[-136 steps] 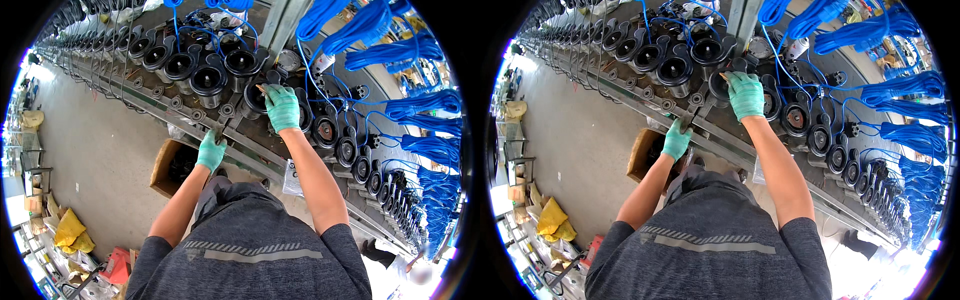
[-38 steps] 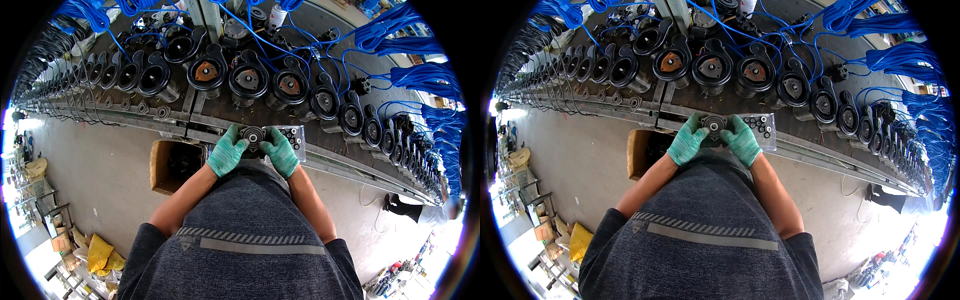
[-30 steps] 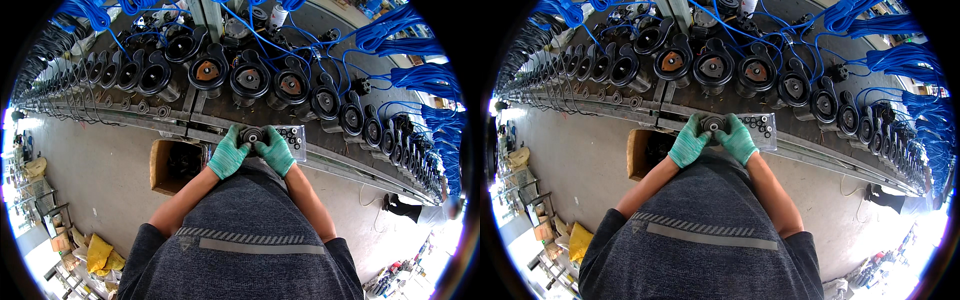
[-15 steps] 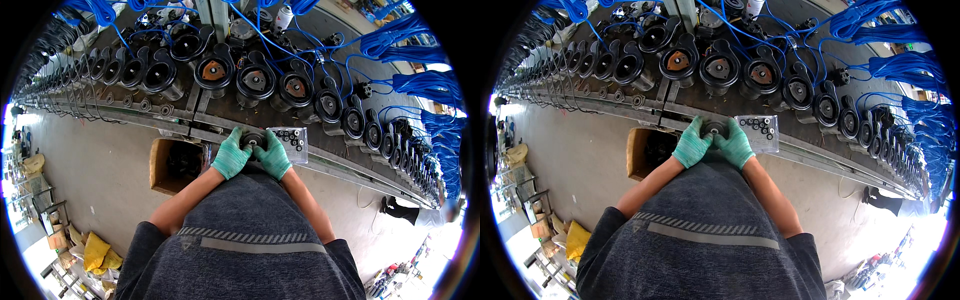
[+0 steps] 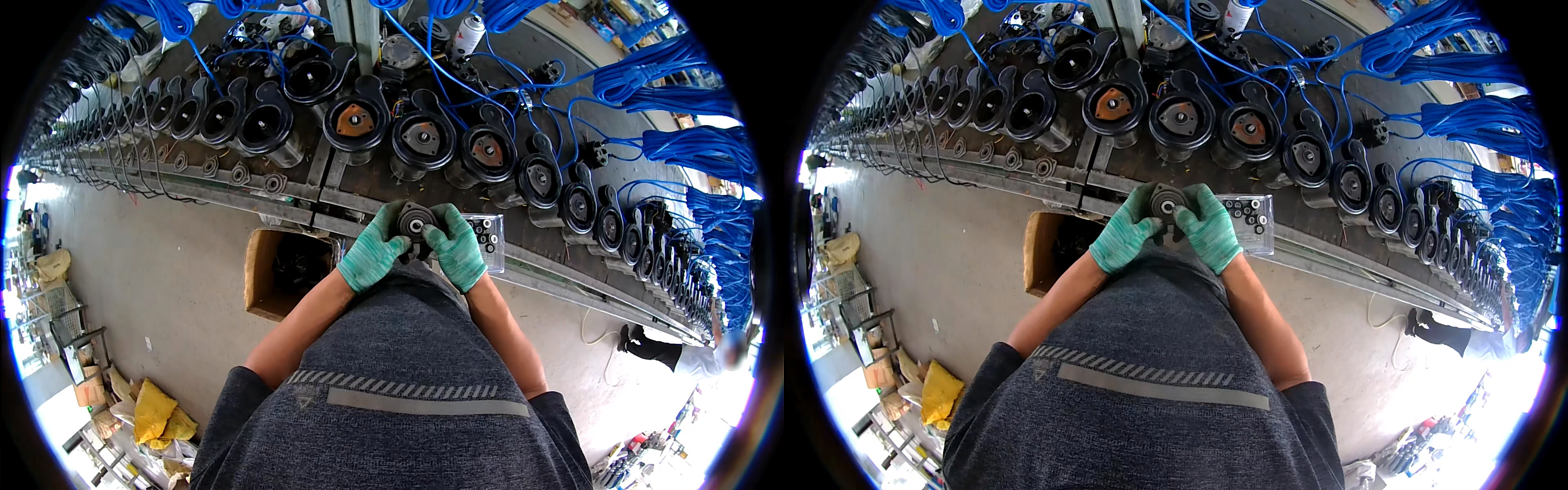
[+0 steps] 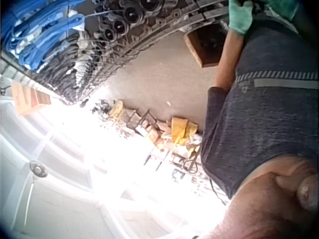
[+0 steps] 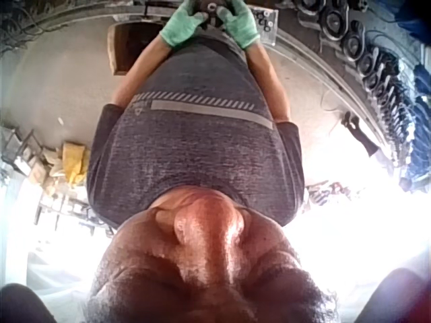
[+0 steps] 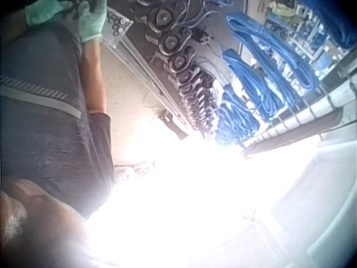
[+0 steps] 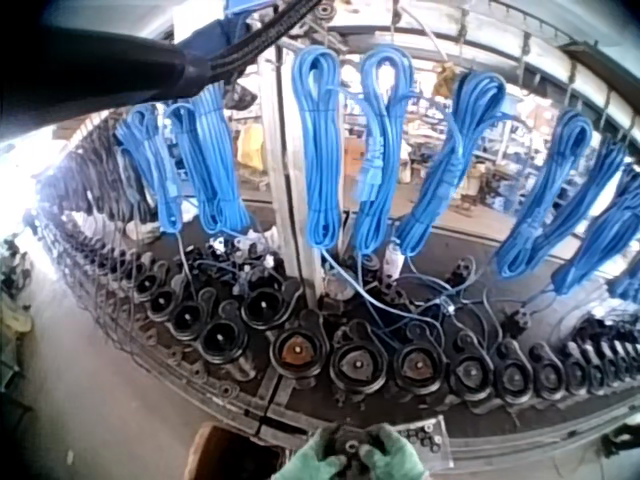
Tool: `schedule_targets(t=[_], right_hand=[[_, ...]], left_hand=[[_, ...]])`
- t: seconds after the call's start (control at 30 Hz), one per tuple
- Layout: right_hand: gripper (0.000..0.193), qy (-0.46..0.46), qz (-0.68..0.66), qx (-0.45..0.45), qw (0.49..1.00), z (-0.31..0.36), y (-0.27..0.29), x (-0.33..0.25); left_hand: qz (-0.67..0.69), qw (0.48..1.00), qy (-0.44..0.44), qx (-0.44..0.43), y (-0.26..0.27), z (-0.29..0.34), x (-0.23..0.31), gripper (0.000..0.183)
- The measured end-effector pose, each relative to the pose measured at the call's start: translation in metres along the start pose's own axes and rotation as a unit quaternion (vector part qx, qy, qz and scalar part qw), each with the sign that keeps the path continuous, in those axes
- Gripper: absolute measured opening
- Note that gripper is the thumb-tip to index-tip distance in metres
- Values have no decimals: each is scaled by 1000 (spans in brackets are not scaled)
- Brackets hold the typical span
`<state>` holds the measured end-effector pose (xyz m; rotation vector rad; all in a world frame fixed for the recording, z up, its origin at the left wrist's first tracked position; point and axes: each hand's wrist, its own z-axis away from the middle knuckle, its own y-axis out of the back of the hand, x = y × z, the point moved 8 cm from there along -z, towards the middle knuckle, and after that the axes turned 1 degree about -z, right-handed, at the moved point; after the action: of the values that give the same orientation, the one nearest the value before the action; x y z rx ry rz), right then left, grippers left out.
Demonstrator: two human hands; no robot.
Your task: The person assembles small mechanical components on a factory assembly line. They pick up cylindrical metal parts and small washers from a clear plastic tray, insert the washers into the parts, and place the assembled units onto a conveyor belt. The person repeats this process for multiple units throughout the clip.
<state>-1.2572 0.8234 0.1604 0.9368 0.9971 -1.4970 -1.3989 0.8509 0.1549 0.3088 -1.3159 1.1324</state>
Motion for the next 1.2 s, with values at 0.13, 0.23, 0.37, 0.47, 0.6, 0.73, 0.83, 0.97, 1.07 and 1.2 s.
schedule_targets(t=[0.13, 0.23, 0.37, 0.47, 0.6, 0.73, 0.83, 0.97, 1.07, 1.2], right_hand=[[24, 22, -29, 6, 999, 1, -3, 2], [24, 19, -26, 6, 999, -2, -5, 9], [21, 37, 66, 23, 997, -3, -7, 1], [21, 28, 125, 33, 991, -1, -10, -12], [23, 52, 229, 40, 971, -3, -11, -17], [21, 48, 260, 19, 964, 0, -20, -26], [14, 81, 194, 21, 977, 3, -20, -19], [17, 5, 125, 31, 992, 5, -14, -10], [18, 7, 59, 28, 998, 6, -11, -16], [19, 7, 17, 31, 999, 2, 0, -13]], left_hand=[[-21, 1000, 6, 1, 2, 1, 2, 52], [-52, 998, 35, 10, 4, 1, -2, 44], [-100, 995, -2, 8, 4, 1, 2, 39], [-146, 989, -20, 12, -1, 3, 10, 38], [-162, 987, -20, 12, -5, 7, 14, 42], [-231, 968, -85, 39, -2, 10, 16, 46], [-226, 970, -84, 24, -9, 11, 24, 48], [-207, 976, -68, 6, -2, 2, 8, 48], [-55, 998, -9, 1, 3, -2, -3, 49], [34, 999, 10, -19, -5, 6, 12, 57]])
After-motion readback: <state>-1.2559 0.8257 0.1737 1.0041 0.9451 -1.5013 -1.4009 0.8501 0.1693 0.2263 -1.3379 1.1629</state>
